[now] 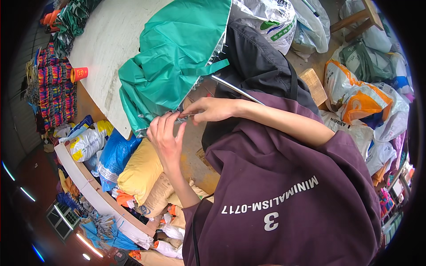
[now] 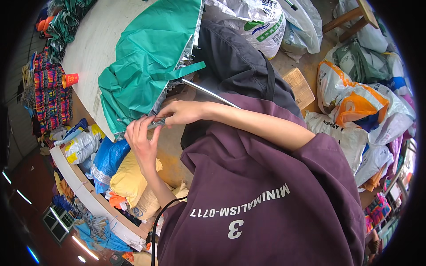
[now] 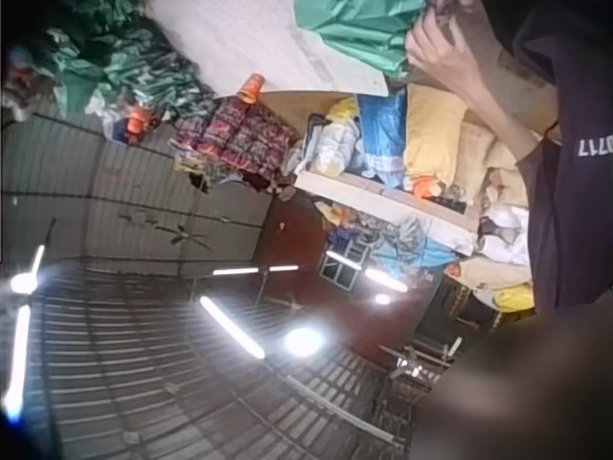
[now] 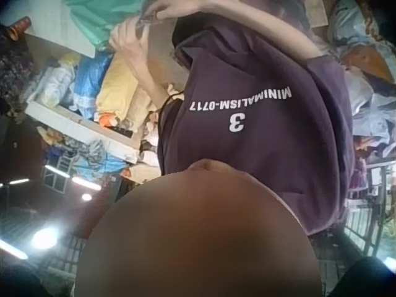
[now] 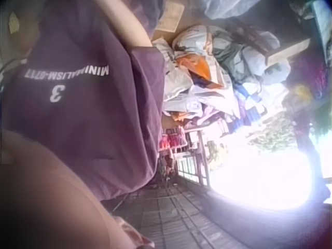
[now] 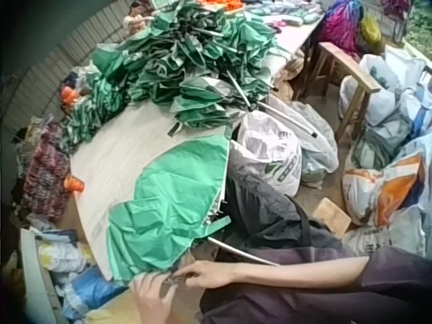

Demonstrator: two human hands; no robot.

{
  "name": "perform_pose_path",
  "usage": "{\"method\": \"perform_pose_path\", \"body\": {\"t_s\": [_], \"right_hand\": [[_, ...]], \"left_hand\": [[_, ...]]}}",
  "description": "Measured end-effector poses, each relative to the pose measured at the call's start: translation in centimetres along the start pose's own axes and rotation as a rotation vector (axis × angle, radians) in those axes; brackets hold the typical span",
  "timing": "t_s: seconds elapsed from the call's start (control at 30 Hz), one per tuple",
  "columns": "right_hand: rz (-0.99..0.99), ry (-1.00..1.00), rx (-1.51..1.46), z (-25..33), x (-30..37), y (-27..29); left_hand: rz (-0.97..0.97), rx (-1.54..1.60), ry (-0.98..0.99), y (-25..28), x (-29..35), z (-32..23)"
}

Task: Assembling umbrellas by attaching the metal ribs to the fabric cover using pliers.

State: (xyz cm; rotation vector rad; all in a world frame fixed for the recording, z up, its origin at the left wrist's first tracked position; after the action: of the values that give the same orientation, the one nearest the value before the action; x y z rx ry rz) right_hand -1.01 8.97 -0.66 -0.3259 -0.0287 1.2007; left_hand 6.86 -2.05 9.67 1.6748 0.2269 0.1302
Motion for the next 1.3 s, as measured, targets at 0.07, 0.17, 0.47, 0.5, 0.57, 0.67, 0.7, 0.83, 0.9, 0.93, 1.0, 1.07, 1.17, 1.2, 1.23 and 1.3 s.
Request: {"method": "perform_pose_path", "body": {"t_s": [0.07, 0.17, 0.47, 0.5, 0.57, 0.67, 0.7, 0.83, 0.9, 0.93, 1.0, 1.07, 1.17, 1.2, 1.23, 1.3], "right_hand": [[-0.029, -0.096, 0.058, -0.5, -0.2, 0.2], [0.010, -0.216, 0.123, -2.3, -0.6, 0.0], [0.114, -0.427, -0.394, -4.2, -0.6, -1.8], [0.118, -0.406, -0.506, -3.8, -0.5, -2.0], [0.116, -0.395, -0.529, -3.3, -0.3, -1.9], [0.109, -0.370, -0.570, -2.5, 0.0, -1.6], [0.098, -0.364, -0.543, -2.3, 0.1, -1.4], [0.070, -0.353, -0.465, -1.5, 0.4, -0.8], [0.061, -0.355, -0.425, -1.1, 0.6, -0.6], [0.061, -0.357, -0.424, -0.9, 0.7, -0.6], [0.043, -0.357, -0.392, -0.5, 1.0, -0.4], [0.036, -0.358, -0.374, -0.4, 1.1, -0.4], [0.015, -0.357, -0.332, -0.6, 1.2, -0.3], [0.016, -0.357, -0.332, -0.6, 1.2, -0.3], [0.029, -0.345, -0.297, -0.5, 1.2, -0.2], [0.056, -0.320, -0.227, -0.3, 1.2, -0.1]], "left_hand": [[-0.014, -0.007, 0.004, -0.1, 0.1, 0.1], [-0.042, -0.020, 0.012, -0.2, 0.2, 0.3], [-0.073, -0.007, 0.031, -0.2, 0.2, 0.3], [-0.079, -0.018, 0.015, -0.2, 0.3, 0.3], [-0.082, -0.028, 0.000, -0.2, 0.4, 0.4], [-0.045, -0.022, -0.008, -0.3, 0.3, 0.4], [-0.045, -0.021, -0.007, -0.3, 0.3, 0.4], [-0.037, 0.072, -0.017, -0.6, 0.2, 0.4], [-0.037, 0.127, -0.012, -0.8, 0.2, 0.5], [-0.036, 0.154, -0.010, -0.9, 0.2, 0.5], [-0.028, 0.171, -0.001, -0.8, 0.1, 0.3], [-0.012, 0.204, 0.015, -0.7, -0.1, 0.1], [-0.006, 0.223, 0.026, -1.2, 0.0, 0.5], [-0.001, 0.233, 0.030, -1.3, 0.1, 0.6], [-0.002, 0.233, 0.032, -1.5, 0.2, 0.8], [-0.001, 0.257, 0.046, -1.7, 0.3, 1.1]]}}
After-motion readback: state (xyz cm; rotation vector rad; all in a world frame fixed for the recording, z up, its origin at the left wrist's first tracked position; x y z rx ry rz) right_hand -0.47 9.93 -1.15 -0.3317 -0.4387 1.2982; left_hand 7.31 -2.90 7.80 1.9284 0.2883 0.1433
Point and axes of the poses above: each hand's wrist, its own x-axis away from the middle knuckle, its own y-axis out of the back of the hand, z = x × y, the point moved 5 cm from there along -x, towards the middle knuckle, and after that the axes turned 11 degrees about y, right-handed, at the moved point
